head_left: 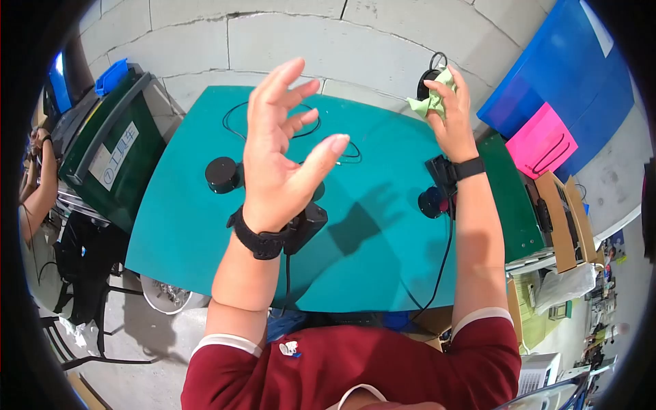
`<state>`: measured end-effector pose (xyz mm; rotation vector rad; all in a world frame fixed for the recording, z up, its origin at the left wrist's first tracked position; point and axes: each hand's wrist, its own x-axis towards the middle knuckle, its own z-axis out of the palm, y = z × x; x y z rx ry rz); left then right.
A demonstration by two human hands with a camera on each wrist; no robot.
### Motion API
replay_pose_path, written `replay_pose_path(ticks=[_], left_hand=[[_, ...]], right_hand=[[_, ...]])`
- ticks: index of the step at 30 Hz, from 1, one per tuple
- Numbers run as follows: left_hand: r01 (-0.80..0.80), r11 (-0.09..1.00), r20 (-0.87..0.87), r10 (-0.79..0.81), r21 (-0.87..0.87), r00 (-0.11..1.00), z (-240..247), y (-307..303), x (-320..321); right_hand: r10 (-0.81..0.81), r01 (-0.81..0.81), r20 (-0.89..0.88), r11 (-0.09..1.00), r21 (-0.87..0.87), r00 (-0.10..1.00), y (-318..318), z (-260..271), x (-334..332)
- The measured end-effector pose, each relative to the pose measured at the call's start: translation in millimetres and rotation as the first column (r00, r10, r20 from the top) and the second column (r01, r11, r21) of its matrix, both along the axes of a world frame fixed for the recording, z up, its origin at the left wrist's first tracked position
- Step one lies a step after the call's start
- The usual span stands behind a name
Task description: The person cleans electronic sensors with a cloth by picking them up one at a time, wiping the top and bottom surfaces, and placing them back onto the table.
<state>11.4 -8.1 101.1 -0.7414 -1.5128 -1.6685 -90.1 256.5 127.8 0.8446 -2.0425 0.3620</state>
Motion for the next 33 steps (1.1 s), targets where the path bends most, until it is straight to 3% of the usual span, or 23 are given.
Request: replay_pose_path(ticks=[5,7,14,17,26,28,33], left_hand=[[-0.01,1.0,-0.007,0.01,0.022,1.0,1.5,-3.2,2.3],[-0.007,1.0,-0.017,0.007,0.008,1.0,1.4,-3.2,1.7],[0.019,1.0,0.001,-0.019,0.021,1.0,3.2,-2.0,4.2],[0.007,1.0,0.012,-0.007,-0.01,1.0,3.2,-1.4,4.7],[-0.003,1.0,0.004,0.004,-0.008,1.0,3.5,-4.6,5.0],[-0.001,1.0,-0.002,0.001,-0.007,1.0,3.3,-5.4,5.2],[0.013,1.0,-0.013,-0.013,-0.002,1.0,3.2,-6.0,5.0]], right_hand=[[-0.05,0.023,0.135,0.98,0.197,0.99,11.0,-42.4,0.2],[-0.064,-0.055,0.413,0.961,0.269,0.909,18.2,-67.7,6.4],[-0.147,-0.128,0.734,0.944,0.304,0.663,25.4,-113.5,49.6],[-0.165,-0.129,0.786,0.946,0.297,0.595,23.7,-119.8,62.3],[-0.255,-0.076,0.664,0.901,0.427,0.703,40.3,-139.5,62.3],[-0.33,0.01,0.606,0.883,0.469,0.724,43.9,-139.9,62.5],[-0.306,0.015,0.61,0.901,0.433,0.731,48.0,-140.8,66.1]])
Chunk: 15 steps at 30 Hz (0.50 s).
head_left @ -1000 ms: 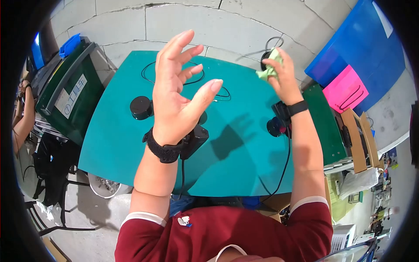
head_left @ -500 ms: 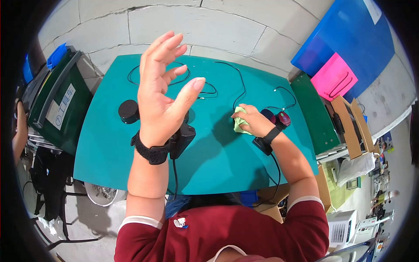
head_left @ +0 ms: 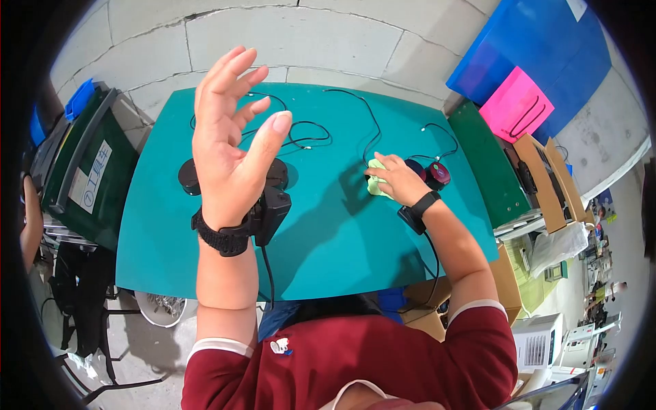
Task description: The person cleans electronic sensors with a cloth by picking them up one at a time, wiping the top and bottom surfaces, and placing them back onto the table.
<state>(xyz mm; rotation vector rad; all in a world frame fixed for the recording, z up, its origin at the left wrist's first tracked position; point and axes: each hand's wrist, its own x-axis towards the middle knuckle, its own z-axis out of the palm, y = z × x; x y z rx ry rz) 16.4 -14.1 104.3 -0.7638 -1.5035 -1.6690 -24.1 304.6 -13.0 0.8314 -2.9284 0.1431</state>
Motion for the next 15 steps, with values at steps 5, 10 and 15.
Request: replay_pose_path(ticks=[5,10,15], left_hand=[[-0.055,0.997,-0.009,0.055,-0.06,0.998,2.0,-3.7,3.5],[-0.033,0.997,-0.083,0.038,0.064,0.996,4.6,-15.9,3.2],[-0.062,0.951,-0.183,0.122,0.303,0.975,12.1,-45.8,11.1]], right_hand=[[0.039,-0.044,-0.048,0.993,-0.108,0.998,5.8,-2.3,-0.8],[-0.243,0.294,0.181,0.591,-0.752,0.953,22.5,13.3,1.0],[0.253,0.417,0.345,-0.342,-0.842,0.904,1.9,38.1,-3.0]])
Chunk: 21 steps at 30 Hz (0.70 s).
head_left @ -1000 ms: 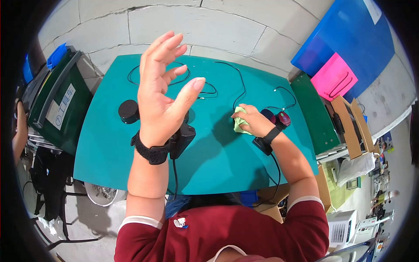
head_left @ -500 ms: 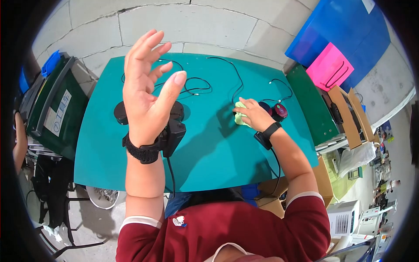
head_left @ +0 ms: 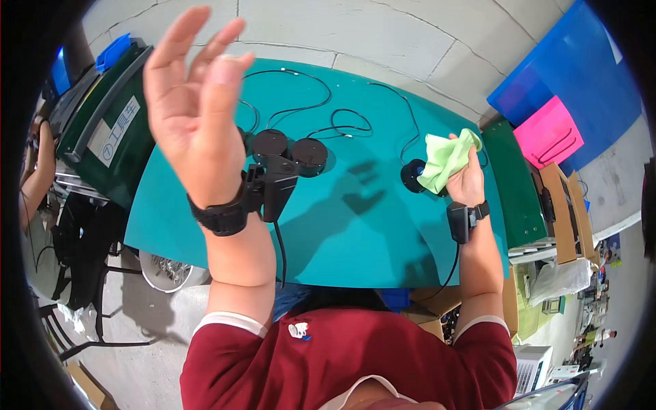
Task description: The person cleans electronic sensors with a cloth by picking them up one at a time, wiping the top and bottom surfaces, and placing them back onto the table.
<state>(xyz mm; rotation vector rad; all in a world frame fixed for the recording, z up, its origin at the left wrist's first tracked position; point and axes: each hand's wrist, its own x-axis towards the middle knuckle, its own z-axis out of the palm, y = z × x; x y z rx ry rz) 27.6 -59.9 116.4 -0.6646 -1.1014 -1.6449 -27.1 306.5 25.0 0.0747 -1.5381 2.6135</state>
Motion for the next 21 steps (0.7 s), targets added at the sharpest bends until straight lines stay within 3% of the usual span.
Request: replay_pose_path(ticks=[1,3,4,7,9,10,13,17,19,21], left_hand=[[0.048,0.995,-0.039,-0.045,0.086,0.998,0.2,-9.3,1.5],[-0.004,0.995,-0.062,0.01,0.102,0.998,0.7,-22.2,9.4],[0.002,0.991,-0.093,0.01,0.131,0.996,-0.2,-29.3,12.6],[-0.019,0.982,-0.134,0.045,0.187,0.99,-1.6,-39.4,20.2],[0.008,0.989,-0.189,0.021,0.149,0.982,-3.7,-46.1,21.8],[0.0,0.988,-0.19,0.03,0.152,0.981,-4.0,-47.8,22.2],[0.014,0.987,-0.19,0.018,0.163,0.982,-3.8,-49.5,23.3],[0.066,0.984,-0.211,-0.029,0.167,0.977,-6.8,-53.2,23.5],[0.116,0.983,-0.219,-0.084,0.14,0.972,-9.5,-57.7,22.8],[0.113,0.981,-0.208,-0.079,0.157,0.975,-7.7,-56.0,24.3]], right_hand=[[0.061,-0.061,-0.005,0.995,-0.073,0.998,-14.0,5.3,0.3],[0.142,-0.144,-0.084,0.99,-0.011,0.986,-43.6,11.0,-6.1],[0.307,-0.3,-0.106,0.951,0.082,0.946,-57.5,17.1,-10.2],[0.357,-0.317,-0.189,0.924,0.212,0.915,-104.6,23.5,-25.2],[0.344,-0.149,-0.335,0.857,0.493,0.877,-129.0,16.2,-36.4],[0.462,-0.12,-0.363,0.734,0.668,0.809,-138.5,17.1,-34.1],[0.722,-0.233,-0.152,0.405,0.884,0.675,-161.5,2.2,-44.4],[0.614,-0.118,-0.151,0.376,0.919,0.775,-174.6,5.8,-47.5],[0.671,-0.325,-0.063,0.436,0.839,0.738,-175.0,10.8,-49.4],[0.72,-0.303,-0.111,0.42,0.856,0.685,-175.4,9.8,-53.0]])
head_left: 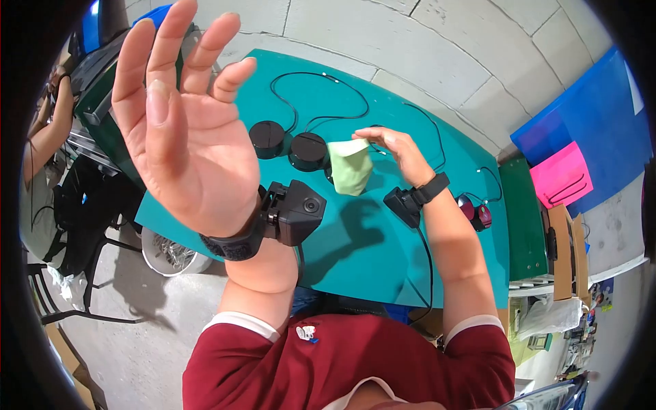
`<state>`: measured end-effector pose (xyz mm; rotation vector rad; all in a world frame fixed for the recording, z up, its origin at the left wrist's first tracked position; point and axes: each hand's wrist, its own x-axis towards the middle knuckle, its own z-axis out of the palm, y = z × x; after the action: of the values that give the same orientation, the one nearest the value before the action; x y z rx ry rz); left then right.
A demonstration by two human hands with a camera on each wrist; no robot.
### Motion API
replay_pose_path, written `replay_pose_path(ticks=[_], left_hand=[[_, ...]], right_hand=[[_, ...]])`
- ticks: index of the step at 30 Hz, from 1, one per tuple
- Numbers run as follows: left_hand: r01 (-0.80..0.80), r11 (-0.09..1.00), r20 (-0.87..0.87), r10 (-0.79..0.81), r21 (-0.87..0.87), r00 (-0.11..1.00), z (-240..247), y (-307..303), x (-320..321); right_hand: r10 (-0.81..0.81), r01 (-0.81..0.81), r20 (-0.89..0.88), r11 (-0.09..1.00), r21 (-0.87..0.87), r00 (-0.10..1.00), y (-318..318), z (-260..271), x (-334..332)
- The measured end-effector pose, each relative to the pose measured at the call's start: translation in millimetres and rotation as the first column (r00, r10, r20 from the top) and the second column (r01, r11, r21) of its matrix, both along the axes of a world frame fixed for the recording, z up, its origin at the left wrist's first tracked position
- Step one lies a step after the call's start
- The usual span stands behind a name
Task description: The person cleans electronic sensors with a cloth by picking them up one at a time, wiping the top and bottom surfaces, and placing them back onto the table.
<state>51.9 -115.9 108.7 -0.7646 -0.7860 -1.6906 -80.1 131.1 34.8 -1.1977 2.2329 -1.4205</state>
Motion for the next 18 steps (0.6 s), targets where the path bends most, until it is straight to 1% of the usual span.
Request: replay_pose_path(ticks=[2,3,4,6,7,9,10,15,16,18], left_hand=[[-0.001,1.0,0.013,0.001,0.017,1.0,-0.1,-0.4,0.8],[0.003,1.0,0.009,-0.003,0.012,1.0,-0.6,-1.0,0.6],[0.008,1.0,0.004,-0.008,0.006,1.0,-1.0,-1.4,0.1],[0.018,1.0,-0.006,-0.018,-0.001,1.0,-1.9,-2.9,-0.6],[0.028,1.0,-0.017,-0.028,-0.01,0.999,-2.1,-3.6,-0.6],[0.018,1.0,-0.011,-0.018,-0.003,1.0,-1.9,-3.0,-0.6],[0.01,1.0,-0.005,-0.01,0.003,1.0,-1.6,-2.1,-0.6],[0.028,1.0,-0.01,-0.028,0.013,1.0,-0.9,-3.3,0.5],[0.036,0.999,-0.021,-0.036,0.006,0.999,-1.7,-4.7,0.1],[0.06,0.998,-0.04,-0.06,-0.01,0.997,-3.1,-6.1,-1.3]], right_hand=[[-0.099,0.104,0.143,0.994,-0.025,0.985,-4.1,-3.4,2.9],[-0.175,0.177,0.08,0.984,-0.013,0.981,-6.6,-10.7,0.6],[-0.174,0.176,0.08,0.984,-0.012,0.981,-5.9,-14.7,-0.8],[-0.286,0.298,-0.106,0.945,0.131,0.952,-5.8,-19.4,0.3],[-0.285,0.297,-0.105,0.946,0.132,0.953,-7.0,-20.1,1.6],[-0.302,0.34,-0.188,0.914,0.221,0.935,-9.0,-21.1,3.5],[-0.303,0.341,-0.188,0.913,0.222,0.934,-9.7,-22.0,3.5],[-0.291,0.361,-0.236,0.863,0.354,0.927,-7.4,-32.8,2.7],[-0.289,0.36,-0.238,0.863,0.355,0.927,-7.1,-34.8,3.5],[-0.201,0.304,-0.345,0.911,0.278,0.917,-6.7,-38.4,10.0]])
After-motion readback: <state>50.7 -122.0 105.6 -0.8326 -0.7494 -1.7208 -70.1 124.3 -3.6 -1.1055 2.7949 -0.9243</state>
